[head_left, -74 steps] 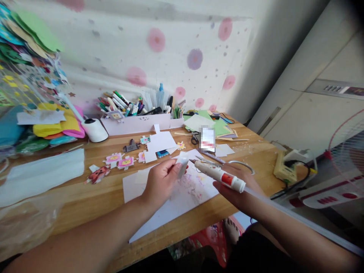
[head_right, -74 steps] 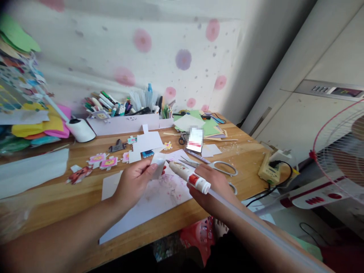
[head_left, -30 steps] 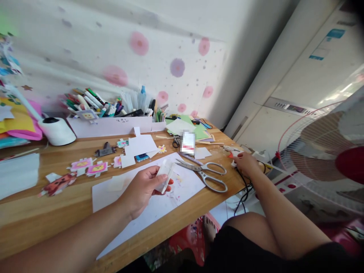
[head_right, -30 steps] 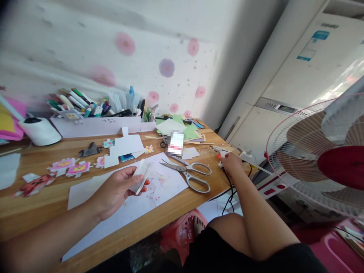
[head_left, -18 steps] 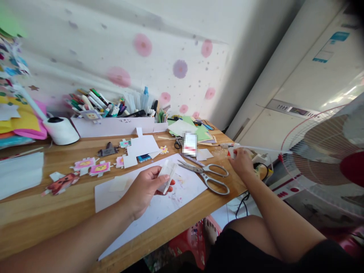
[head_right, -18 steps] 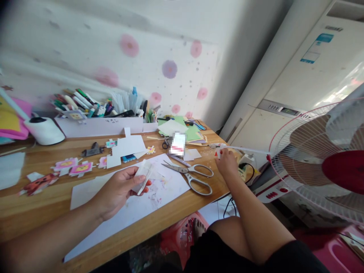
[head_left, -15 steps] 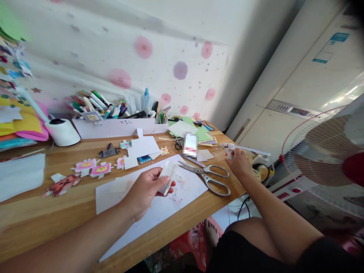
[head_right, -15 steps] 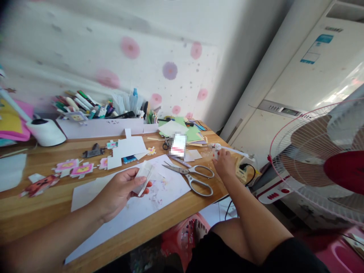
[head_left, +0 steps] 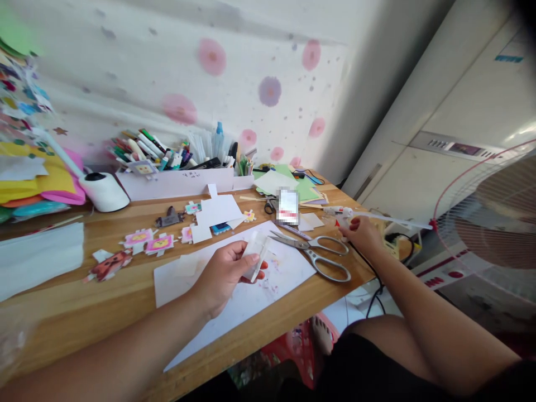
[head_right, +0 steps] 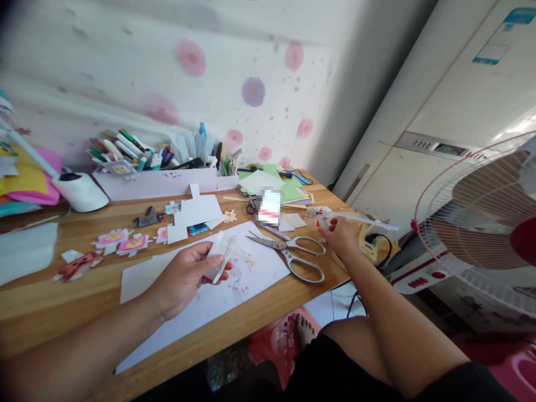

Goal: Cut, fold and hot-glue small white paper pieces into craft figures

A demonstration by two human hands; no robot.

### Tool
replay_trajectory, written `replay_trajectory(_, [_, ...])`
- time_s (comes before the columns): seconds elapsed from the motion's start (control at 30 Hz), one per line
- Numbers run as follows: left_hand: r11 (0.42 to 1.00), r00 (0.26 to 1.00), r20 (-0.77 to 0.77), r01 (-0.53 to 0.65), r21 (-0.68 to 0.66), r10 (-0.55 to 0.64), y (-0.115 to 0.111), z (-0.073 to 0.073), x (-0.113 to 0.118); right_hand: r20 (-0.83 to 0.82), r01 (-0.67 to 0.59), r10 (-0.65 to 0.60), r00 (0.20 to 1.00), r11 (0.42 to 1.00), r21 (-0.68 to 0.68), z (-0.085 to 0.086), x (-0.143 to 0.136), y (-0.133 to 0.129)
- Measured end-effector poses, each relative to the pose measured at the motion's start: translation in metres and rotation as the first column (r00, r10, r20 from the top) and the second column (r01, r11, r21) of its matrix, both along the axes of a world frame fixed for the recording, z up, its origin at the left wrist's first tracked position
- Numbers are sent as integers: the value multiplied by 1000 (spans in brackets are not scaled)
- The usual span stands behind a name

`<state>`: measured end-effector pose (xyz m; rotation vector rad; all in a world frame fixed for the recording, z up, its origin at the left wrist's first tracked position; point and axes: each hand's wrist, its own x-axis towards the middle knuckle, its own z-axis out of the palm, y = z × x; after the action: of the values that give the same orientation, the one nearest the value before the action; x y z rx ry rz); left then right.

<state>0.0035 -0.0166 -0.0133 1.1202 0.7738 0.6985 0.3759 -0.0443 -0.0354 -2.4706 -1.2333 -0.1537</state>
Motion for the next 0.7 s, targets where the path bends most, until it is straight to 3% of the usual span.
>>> replay_trajectory(0.1, [1000,1000,-1,-6,7,6,-1,1,0,19,-33,37,999,985,-169,17,-2,-12])
replay_trajectory(0.2, [1000,1000,0,-12,8,12,-2,4,1,45,-98,113,993,962,-256,40,-25,-29])
replay_trajectory(0.23, [1000,1000,3,-8,9,8,-3,4,1,39,-147,162,986,955,-258,47,-39,-34])
replay_trajectory(0.27, [1000,1000,8,2,10,-2,-4,5,1,-11,-290,295,956,933,-212,52,-57,-38])
replay_trajectory(0.3, [1000,1000,14,17,14,-17,-6,5,1,-123,-481,469,875,870,-107,56,-76,-40])
replay_trajectory(0.33, [999,999,22,38,18,-38,-7,5,1,-253,-632,616,746,774,23,58,-96,-41])
replay_trajectory(0.37, [998,998,30,62,23,-63,-8,6,0,-359,-717,705,611,686,127,59,-116,-41])
replay_trajectory(0.4, [996,995,36,89,28,-90,-10,6,0,-430,-727,731,529,652,214,58,-135,-39])
replay_trajectory(0.43, [993,992,42,115,32,-116,-11,7,0,-523,-708,726,446,644,291,57,-151,-35])
replay_trajectory(0.53, [983,982,45,181,37,-183,-12,8,-1,-772,-548,615,160,706,449,48,-180,-24])
replay_trajectory(0.63, [978,978,47,204,30,-205,-11,9,-1,-849,-425,519,-100,749,508,40,-188,-17])
replay_trajectory(0.7, [981,979,61,191,24,-193,-9,9,-1,-858,-393,474,-198,764,512,39,-187,-18])
